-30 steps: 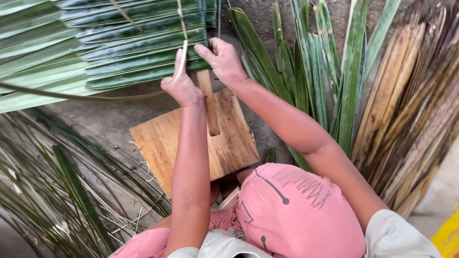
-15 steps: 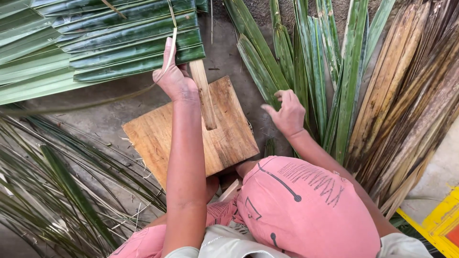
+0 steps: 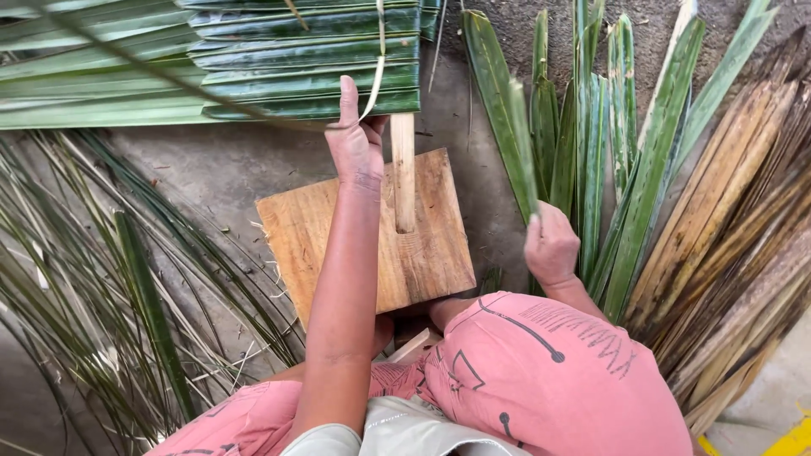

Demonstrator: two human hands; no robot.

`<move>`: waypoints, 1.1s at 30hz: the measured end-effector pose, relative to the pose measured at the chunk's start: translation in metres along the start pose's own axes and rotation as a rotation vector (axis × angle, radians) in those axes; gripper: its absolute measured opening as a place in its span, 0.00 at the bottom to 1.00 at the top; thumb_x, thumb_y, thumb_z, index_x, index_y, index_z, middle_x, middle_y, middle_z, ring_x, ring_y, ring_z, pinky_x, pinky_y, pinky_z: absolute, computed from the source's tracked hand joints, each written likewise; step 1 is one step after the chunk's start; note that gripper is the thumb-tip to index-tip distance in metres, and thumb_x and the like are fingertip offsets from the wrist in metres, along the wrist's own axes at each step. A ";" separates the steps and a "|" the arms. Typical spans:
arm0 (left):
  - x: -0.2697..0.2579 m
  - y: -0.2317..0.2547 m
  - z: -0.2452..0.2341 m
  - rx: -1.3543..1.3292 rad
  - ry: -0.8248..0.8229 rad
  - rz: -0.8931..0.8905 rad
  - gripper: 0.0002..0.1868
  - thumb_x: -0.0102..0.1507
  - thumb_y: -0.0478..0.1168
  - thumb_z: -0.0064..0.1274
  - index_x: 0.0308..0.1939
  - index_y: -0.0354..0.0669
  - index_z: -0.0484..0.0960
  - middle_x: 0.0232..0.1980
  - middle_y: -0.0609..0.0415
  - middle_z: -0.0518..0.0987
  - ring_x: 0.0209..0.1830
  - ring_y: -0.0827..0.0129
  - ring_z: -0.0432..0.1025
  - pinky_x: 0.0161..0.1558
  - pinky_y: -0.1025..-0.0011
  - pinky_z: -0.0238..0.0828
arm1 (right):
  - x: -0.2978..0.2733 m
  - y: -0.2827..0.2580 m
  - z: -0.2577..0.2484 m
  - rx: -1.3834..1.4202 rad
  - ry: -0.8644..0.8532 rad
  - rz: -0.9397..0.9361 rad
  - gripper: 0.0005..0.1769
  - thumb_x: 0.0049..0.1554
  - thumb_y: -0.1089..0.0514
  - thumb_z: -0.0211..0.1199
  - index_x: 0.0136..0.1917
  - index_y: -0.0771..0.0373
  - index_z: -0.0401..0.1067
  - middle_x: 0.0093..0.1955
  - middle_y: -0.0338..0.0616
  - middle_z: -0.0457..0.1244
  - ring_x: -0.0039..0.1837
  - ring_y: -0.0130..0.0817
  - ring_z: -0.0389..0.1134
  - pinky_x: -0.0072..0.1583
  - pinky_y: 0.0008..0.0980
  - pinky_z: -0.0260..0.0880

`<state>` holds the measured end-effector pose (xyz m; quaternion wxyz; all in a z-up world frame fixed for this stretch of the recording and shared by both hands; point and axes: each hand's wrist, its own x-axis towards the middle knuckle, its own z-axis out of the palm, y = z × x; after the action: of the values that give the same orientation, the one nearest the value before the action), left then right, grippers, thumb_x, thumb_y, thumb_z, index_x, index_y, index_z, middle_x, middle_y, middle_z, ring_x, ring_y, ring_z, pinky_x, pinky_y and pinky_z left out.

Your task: Weaving palm leaves over a wooden spine to create a thatched panel

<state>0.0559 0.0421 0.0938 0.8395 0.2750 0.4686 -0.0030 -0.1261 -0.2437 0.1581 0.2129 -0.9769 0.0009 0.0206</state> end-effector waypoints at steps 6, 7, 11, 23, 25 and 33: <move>-0.004 0.017 -0.048 0.170 -0.194 -0.122 0.20 0.64 0.52 0.60 0.38 0.35 0.83 0.36 0.42 0.86 0.34 0.58 0.85 0.36 0.65 0.88 | 0.012 0.018 -0.046 0.493 -0.220 0.162 0.09 0.64 0.65 0.60 0.56 0.64 0.78 0.46 0.47 0.71 0.56 0.41 0.74 0.56 0.40 0.72; 0.000 0.022 -0.062 0.166 -0.190 -0.118 0.20 0.64 0.52 0.60 0.38 0.35 0.83 0.36 0.42 0.86 0.34 0.58 0.85 0.36 0.65 0.88 | 0.025 0.004 -0.057 0.494 -0.224 0.157 0.09 0.64 0.65 0.60 0.56 0.64 0.78 0.46 0.47 0.71 0.56 0.41 0.74 0.56 0.40 0.72; -0.007 0.047 -0.091 0.497 -0.468 -0.174 0.09 0.57 0.34 0.66 0.34 0.31 0.83 0.28 0.40 0.83 0.26 0.59 0.82 0.25 0.71 0.82 | 0.065 -0.036 -0.083 0.721 -0.615 0.166 0.06 0.59 0.65 0.62 0.48 0.62 0.79 0.37 0.40 0.69 0.43 0.23 0.64 0.49 0.38 0.72; -0.020 0.054 -0.096 0.388 -0.837 -0.217 0.23 0.50 0.27 0.68 0.49 0.29 0.81 0.43 0.39 0.84 0.35 0.55 0.82 0.29 0.63 0.86 | 0.174 -0.149 -0.054 0.483 -0.814 0.038 0.07 0.60 0.61 0.63 0.50 0.64 0.80 0.38 0.56 0.71 0.37 0.39 0.69 0.43 0.42 0.68; -0.017 0.058 -0.091 0.356 -0.700 -0.104 0.09 0.63 0.28 0.59 0.44 0.24 0.81 0.36 0.33 0.84 0.28 0.50 0.82 0.25 0.60 0.85 | 0.188 -0.152 -0.046 0.481 -0.822 0.045 0.07 0.61 0.62 0.63 0.50 0.65 0.80 0.36 0.53 0.71 0.36 0.39 0.69 0.43 0.38 0.69; 0.008 0.056 -0.126 0.238 -0.321 0.040 0.03 0.65 0.31 0.59 0.39 0.32 0.82 0.34 0.33 0.84 0.27 0.44 0.82 0.26 0.59 0.86 | 0.206 -0.114 0.015 0.166 -0.721 0.013 0.12 0.56 0.43 0.71 0.47 0.50 0.77 0.37 0.37 0.69 0.46 0.43 0.72 0.49 0.40 0.68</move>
<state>-0.0239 0.1506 0.0614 0.8648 0.3776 0.3195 -0.0858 0.0807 -0.1328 0.1837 0.2780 -0.8863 -0.0665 0.3644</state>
